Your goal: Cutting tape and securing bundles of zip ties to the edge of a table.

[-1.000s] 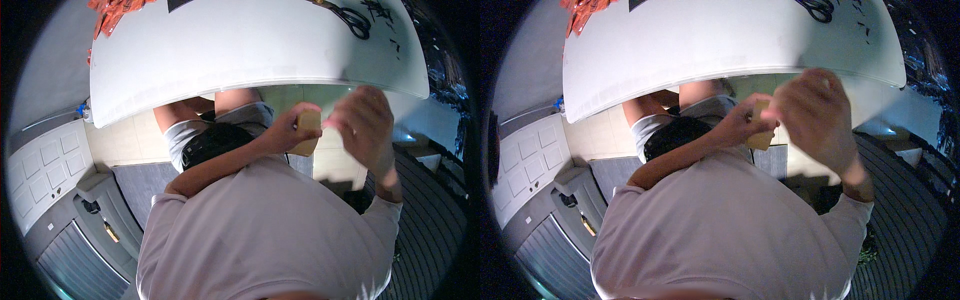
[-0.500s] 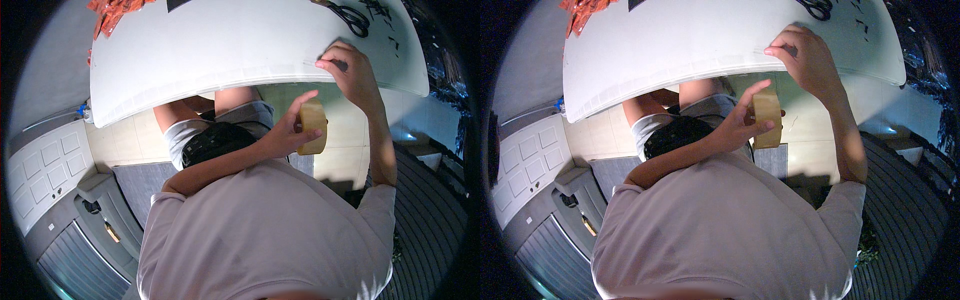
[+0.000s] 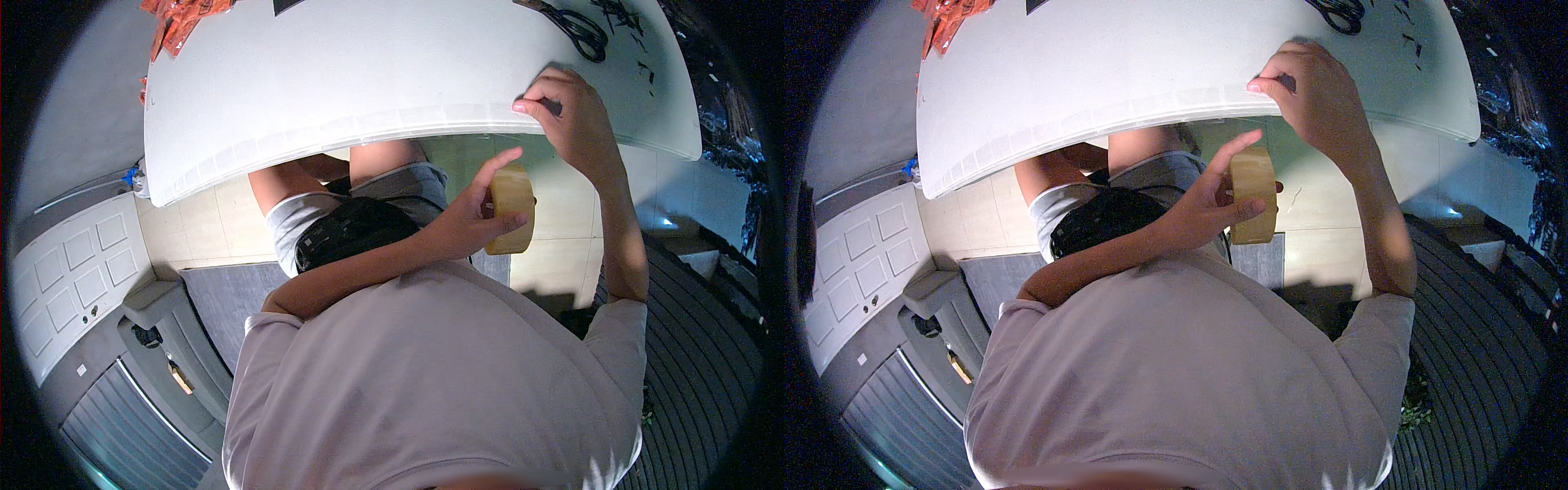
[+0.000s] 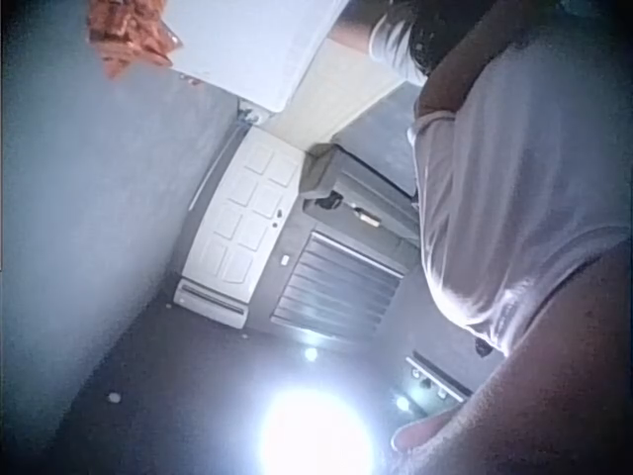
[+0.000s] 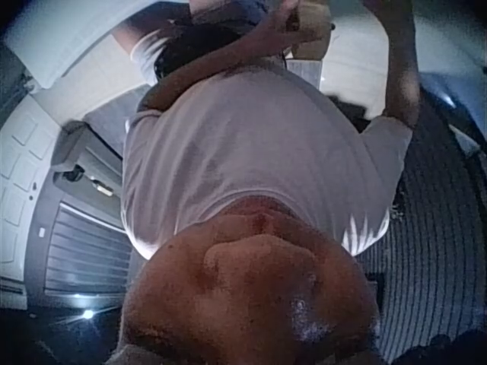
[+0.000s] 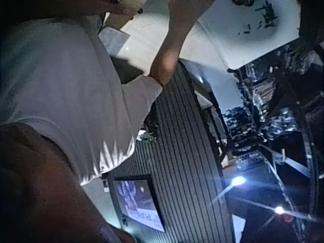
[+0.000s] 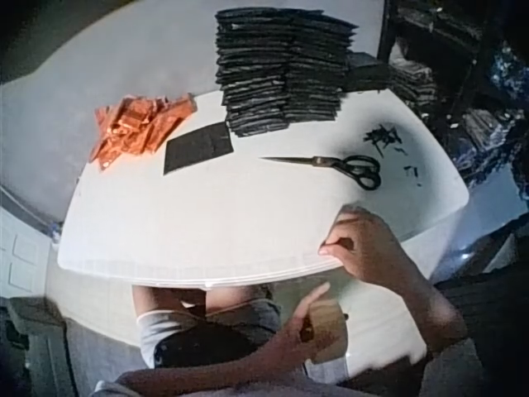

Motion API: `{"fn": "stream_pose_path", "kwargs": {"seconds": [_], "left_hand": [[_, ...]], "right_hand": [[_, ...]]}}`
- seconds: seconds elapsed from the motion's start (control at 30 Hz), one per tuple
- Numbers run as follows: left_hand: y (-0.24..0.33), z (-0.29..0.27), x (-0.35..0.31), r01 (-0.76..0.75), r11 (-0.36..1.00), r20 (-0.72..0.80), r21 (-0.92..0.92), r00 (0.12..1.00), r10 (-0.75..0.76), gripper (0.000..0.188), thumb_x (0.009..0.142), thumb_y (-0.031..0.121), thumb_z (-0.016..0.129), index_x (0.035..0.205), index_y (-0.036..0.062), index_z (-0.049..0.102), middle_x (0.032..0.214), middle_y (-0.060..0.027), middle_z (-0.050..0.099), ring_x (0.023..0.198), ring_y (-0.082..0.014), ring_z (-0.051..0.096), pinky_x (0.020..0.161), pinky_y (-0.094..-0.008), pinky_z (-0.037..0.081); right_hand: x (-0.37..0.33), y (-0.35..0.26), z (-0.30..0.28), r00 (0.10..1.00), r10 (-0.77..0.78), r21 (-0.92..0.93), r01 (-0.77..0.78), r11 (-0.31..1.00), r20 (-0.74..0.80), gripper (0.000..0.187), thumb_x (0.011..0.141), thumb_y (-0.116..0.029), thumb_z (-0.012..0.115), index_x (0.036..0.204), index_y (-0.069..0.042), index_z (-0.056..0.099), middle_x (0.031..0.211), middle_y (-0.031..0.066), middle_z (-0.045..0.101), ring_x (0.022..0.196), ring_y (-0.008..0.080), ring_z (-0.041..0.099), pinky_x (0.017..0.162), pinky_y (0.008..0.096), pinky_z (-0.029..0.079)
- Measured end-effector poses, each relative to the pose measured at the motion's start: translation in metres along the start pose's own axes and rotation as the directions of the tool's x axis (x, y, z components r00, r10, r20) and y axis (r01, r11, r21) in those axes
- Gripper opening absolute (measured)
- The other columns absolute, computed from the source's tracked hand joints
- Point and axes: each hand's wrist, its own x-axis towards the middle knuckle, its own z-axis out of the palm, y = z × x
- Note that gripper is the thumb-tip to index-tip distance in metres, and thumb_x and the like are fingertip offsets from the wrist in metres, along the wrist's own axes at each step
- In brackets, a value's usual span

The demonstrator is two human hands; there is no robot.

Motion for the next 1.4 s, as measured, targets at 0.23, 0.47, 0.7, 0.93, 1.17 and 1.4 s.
{"fn": "stream_pose_path", "kwargs": {"seconds": [0.23, 0.47, 0.7, 0.93, 1.17, 1.4], "left_hand": [[0.007, 0.003, -0.001, 0.039, 0.999, -0.005, -0.003, 0.999, -0.039, 0.084, 0.097, 0.012, 0.067, 0.16, 0.0238, 0.012, 0.129, -0.0151, 0.06, 0.121, -0.0227, 0.058, 0.104, -0.041, 0.048], [0.006, 0.006, -0.002, 0.031, 0.999, 0.0, -0.038, 1.0, -0.031, 0.085, 0.097, 0.009, 0.066, 0.16, 0.023, 0.011, 0.13, -0.015, 0.059, 0.122, -0.0217, 0.057, 0.104, -0.0398, 0.048], [0.002, 0.006, -0.001, 0.022, 1.0, -0.016, -0.014, 1.0, -0.022, 0.085, 0.097, 0.009, 0.067, 0.16, 0.0219, 0.011, 0.129, -0.0149, 0.059, 0.122, -0.0215, 0.057, 0.104, -0.0386, 0.048], [0.001, 0.006, 0.0, 0.023, 1.0, -0.021, -0.014, 1.0, -0.023, 0.084, 0.097, 0.013, 0.068, 0.16, 0.0215, 0.012, 0.128, -0.0147, 0.06, 0.121, -0.0221, 0.057, 0.104, -0.0389, 0.047], [0.0, 0.005, 0.002, 0.017, 0.999, -0.023, -0.033, 1.0, -0.017, 0.083, 0.097, 0.011, 0.067, 0.159, 0.0213, 0.014, 0.127, -0.0145, 0.06, 0.12, -0.0222, 0.058, 0.103, -0.0396, 0.048], [-0.002, 0.005, 0.004, 0.002, 0.999, -0.016, -0.044, 1.0, -0.003, 0.083, 0.097, 0.011, 0.067, 0.159, 0.0213, 0.014, 0.126, -0.0144, 0.061, 0.12, -0.0222, 0.058, 0.103, -0.0398, 0.048]], "right_hand": [[0.0, -0.001, 0.001, 1.0, 0.012, 0.005, -0.012, 1.0, 0.002, 0.022, 0.086, -0.023, 0.073, 0.078, -0.003, 0.069, 0.076, 0.0083, 0.061, 0.074, 0.0255, 0.06, 0.073, 0.0383, 0.049], [-0.001, -0.003, -0.002, 0.999, 0.034, 0.054, -0.035, 0.998, 0.009, 0.022, 0.086, -0.024, 0.073, 0.079, -0.003, 0.07, 0.076, 0.0087, 0.061, 0.073, 0.0258, 0.06, 0.071, 0.0382, 0.049], [-0.001, -0.003, 0.0, 0.999, 0.032, 0.024, -0.032, 0.999, 0.002, 0.022, 0.086, -0.024, 0.073, 0.078, -0.004, 0.069, 0.075, 0.0085, 0.061, 0.072, 0.0256, 0.06, 0.071, 0.038, 0.049], [0.0, -0.005, 0.001, 1.0, 0.001, -0.022, -0.002, 1.0, -0.026, 0.021, 0.082, -0.021, 0.077, 0.075, -0.004, 0.068, 0.073, 0.0078, 0.061, 0.072, 0.0263, 0.061, 0.071, 0.0385, 0.049], [0.003, -0.007, 0.006, 0.999, -0.011, -0.121, 0.005, 0.993, -0.048, 0.03, 0.078, -0.028, 0.081, 0.069, -0.006, 0.063, 0.073, 0.008, 0.062, 0.073, 0.0271, 0.063, 0.068, 0.0397, 0.051], [0.005, -0.006, 0.01, 0.994, -0.054, -0.252, 0.029, 0.967, -0.094, 0.045, 0.072, -0.044, 0.084, 0.065, -0.006, 0.06, 0.069, 0.0084, 0.058, 0.071, 0.0283, 0.062, 0.065, 0.0397, 0.051]]}}
